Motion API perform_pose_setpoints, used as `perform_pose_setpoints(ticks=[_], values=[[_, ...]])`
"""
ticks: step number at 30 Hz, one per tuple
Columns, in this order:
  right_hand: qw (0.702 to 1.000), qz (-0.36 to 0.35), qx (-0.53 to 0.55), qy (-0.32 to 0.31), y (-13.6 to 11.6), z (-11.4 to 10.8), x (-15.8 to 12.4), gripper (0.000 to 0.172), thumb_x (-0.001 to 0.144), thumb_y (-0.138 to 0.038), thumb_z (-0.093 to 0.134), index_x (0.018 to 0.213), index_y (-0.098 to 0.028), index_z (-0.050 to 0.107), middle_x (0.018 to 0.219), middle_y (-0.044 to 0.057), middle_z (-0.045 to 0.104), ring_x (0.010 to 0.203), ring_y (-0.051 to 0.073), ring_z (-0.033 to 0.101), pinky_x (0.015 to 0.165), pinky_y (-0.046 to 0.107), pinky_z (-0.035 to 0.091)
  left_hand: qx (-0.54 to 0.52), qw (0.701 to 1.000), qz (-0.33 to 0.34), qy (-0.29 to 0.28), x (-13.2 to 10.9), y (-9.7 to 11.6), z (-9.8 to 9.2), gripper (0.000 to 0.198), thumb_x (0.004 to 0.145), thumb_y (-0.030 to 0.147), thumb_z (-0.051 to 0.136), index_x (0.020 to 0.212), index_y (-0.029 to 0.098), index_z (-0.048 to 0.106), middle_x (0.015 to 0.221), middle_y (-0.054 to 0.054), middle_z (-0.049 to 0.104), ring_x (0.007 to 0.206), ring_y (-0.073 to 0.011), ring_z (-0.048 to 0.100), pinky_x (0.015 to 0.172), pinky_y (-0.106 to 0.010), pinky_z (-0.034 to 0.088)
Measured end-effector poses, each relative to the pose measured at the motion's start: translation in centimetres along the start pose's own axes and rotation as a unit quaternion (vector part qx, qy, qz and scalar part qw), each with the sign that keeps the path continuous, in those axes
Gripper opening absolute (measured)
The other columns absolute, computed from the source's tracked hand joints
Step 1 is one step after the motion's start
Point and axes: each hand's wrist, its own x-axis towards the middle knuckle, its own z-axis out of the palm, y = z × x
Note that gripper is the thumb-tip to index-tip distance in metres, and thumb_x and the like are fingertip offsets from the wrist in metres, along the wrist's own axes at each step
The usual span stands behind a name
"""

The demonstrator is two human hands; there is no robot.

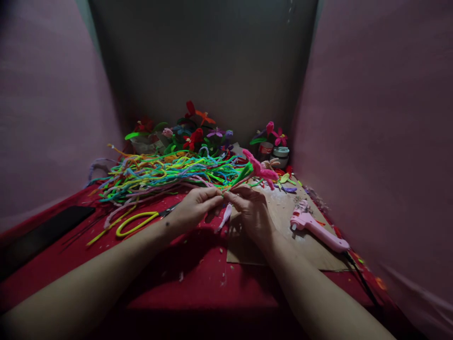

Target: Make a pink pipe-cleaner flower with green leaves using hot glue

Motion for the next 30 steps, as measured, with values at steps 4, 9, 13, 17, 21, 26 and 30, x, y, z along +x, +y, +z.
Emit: perform_pose_setpoints(ticks=[4,9,13,17,21,26,30], values=[[1.000,0.022,0.004,0.004,-0.2,0.2,0.0,0.015,0.073,-0.031,0.058,0.071,-0.019,0.067,0.071,0.002,0.063,0.068,0.016,0.053,0.067,0.029,0.039,0.099,0.990,0.053,0.090,-0.1,-0.4,0.7,0.015,0.078,0.021,0.050,0.064,0.016,0.053,0.053,0.005,0.045,0.047,-0.0051,0.039,0.047,-0.017,0.031],[0.996,0.062,0.060,0.007,-0.1,0.4,0.0,0.009,0.067,-0.027,0.065,0.069,-0.018,0.065,0.063,-0.002,0.056,0.053,0.009,0.040,0.051,0.024,0.030,-0.079,0.996,-0.043,0.006,0.1,-0.4,0.0,0.022,0.079,0.032,0.051,0.066,0.015,0.051,0.048,0.006,0.047,0.034,-0.0040,0.038,0.035,-0.017,0.027],[0.992,0.048,0.118,-0.007,0.4,0.0,0.1,0.010,0.067,-0.025,0.066,0.061,-0.018,0.062,0.056,-0.003,0.048,0.052,0.009,0.037,0.050,0.024,0.028,-0.213,0.972,-0.074,-0.072,0.2,-0.1,-0.7,0.021,0.077,0.031,0.056,0.068,0.013,0.052,0.048,0.006,0.048,0.031,-0.0018,0.037,0.033,-0.014,0.028],[0.981,0.049,0.179,-0.064,0.8,-0.2,0.4,0.008,0.068,-0.025,0.064,0.063,-0.019,0.065,0.056,-0.003,0.048,0.052,0.010,0.038,0.052,0.025,0.030,-0.326,0.926,-0.106,-0.157,0.0,-0.2,-1.1,0.017,0.077,0.028,0.057,0.072,0.013,0.053,0.047,0.007,0.045,0.027,-0.0002,0.027,0.029,-0.013,0.027],[0.959,0.072,0.245,-0.125,0.5,-0.1,0.3,0.012,0.067,-0.023,0.064,0.077,-0.021,0.069,0.061,-0.002,0.056,0.058,0.011,0.045,0.059,0.026,0.034,-0.381,0.892,-0.120,-0.214,-0.2,-0.5,-1.2,0.012,0.079,0.024,0.055,0.076,0.013,0.056,0.045,0.007,0.042,0.027,0.0001,0.024,0.028,-0.012,0.025],[0.962,0.081,0.241,-0.098,0.6,-0.2,0.2,0.006,0.062,-0.024,0.068,0.066,-0.019,0.067,0.057,-0.002,0.053,0.054,0.010,0.042,0.054,0.025,0.032,-0.381,0.890,-0.130,-0.214,-0.4,-0.3,-1.1,0.012,0.078,0.025,0.056,0.075,0.013,0.055,0.043,0.008,0.040,0.026,-0.0003,0.022,0.028,-0.013,0.023],[0.960,0.105,0.256,-0.035,1.3,-0.2,0.5,0.011,0.059,-0.022,0.072,0.062,-0.018,0.062,0.055,-0.004,0.049,0.052,0.008,0.039,0.051,0.023,0.031,-0.267,0.947,-0.101,-0.149,-0.2,0.3,-0.4,0.019,0.080,0.031,0.052,0.073,0.013,0.054,0.048,0.006,0.045,0.030,-0.0017,0.032,0.032,-0.015,0.028]])
